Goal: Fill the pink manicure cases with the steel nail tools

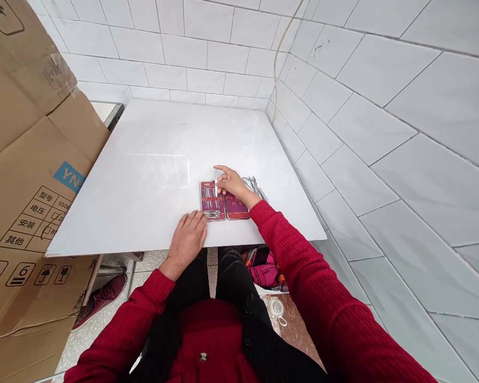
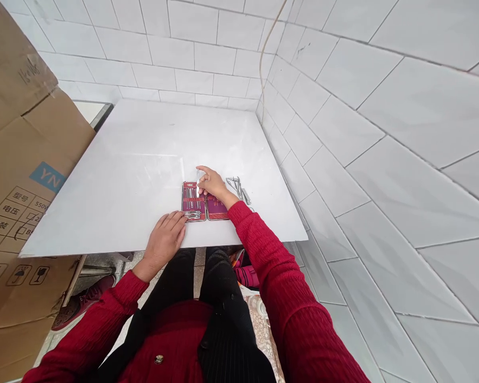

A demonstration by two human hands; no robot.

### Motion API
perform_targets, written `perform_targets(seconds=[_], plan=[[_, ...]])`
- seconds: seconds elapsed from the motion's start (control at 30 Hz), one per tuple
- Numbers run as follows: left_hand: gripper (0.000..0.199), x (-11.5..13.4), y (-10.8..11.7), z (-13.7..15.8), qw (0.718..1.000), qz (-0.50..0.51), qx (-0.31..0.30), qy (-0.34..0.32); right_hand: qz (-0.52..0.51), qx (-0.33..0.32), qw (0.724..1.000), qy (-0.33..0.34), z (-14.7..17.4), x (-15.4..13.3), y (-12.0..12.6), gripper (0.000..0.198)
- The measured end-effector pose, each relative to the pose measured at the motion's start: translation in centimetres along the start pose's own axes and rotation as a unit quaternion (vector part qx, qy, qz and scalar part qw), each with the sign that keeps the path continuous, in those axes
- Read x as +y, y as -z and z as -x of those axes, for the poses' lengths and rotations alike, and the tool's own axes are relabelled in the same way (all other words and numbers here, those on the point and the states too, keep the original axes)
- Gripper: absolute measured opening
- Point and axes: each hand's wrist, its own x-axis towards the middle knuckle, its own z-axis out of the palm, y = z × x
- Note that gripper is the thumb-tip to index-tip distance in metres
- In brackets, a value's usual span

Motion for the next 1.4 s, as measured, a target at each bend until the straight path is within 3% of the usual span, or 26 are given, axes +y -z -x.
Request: perform_targets(seconds=[0.23, 0.63, 0.83, 1.13, 1.4], plan=[[0.038, 0.0, 0.0, -0.1, 1.0, 0.002, -0.001, 0.002, 0.084, 0.019, 0.996, 0.005, 0.2, 0.1, 1.4, 0.077], [0.038, 0.0, 0.3, -0.3, 1.0, 0.001, -0.006, -0.003, 0.134, -0.001, 0.991, 0.012, -0.4, 0.7, 2.0, 0.066], [0.036, -0.1, 0.2, -0.3, 1.0, -0.009, 0.007, -0.01, 0.296, 0.059, 0.952, 0.04, -0.4, 0.9, 1.3, 0.049], [0.038, -0.1, 0.1, -0.3, 1.0, 0.002, 0.004, -0.008, 0.424, 0.096, 0.9, 0.033, -0.2, 0.6, 0.5, 0.051], [0.038, -0.2, 0.1, -0.5, 1.0, 0.005, 0.008, -0.01, 0.429, 0.099, 0.896, 0.062, -0.4, 0.5, -0.1, 0.049]])
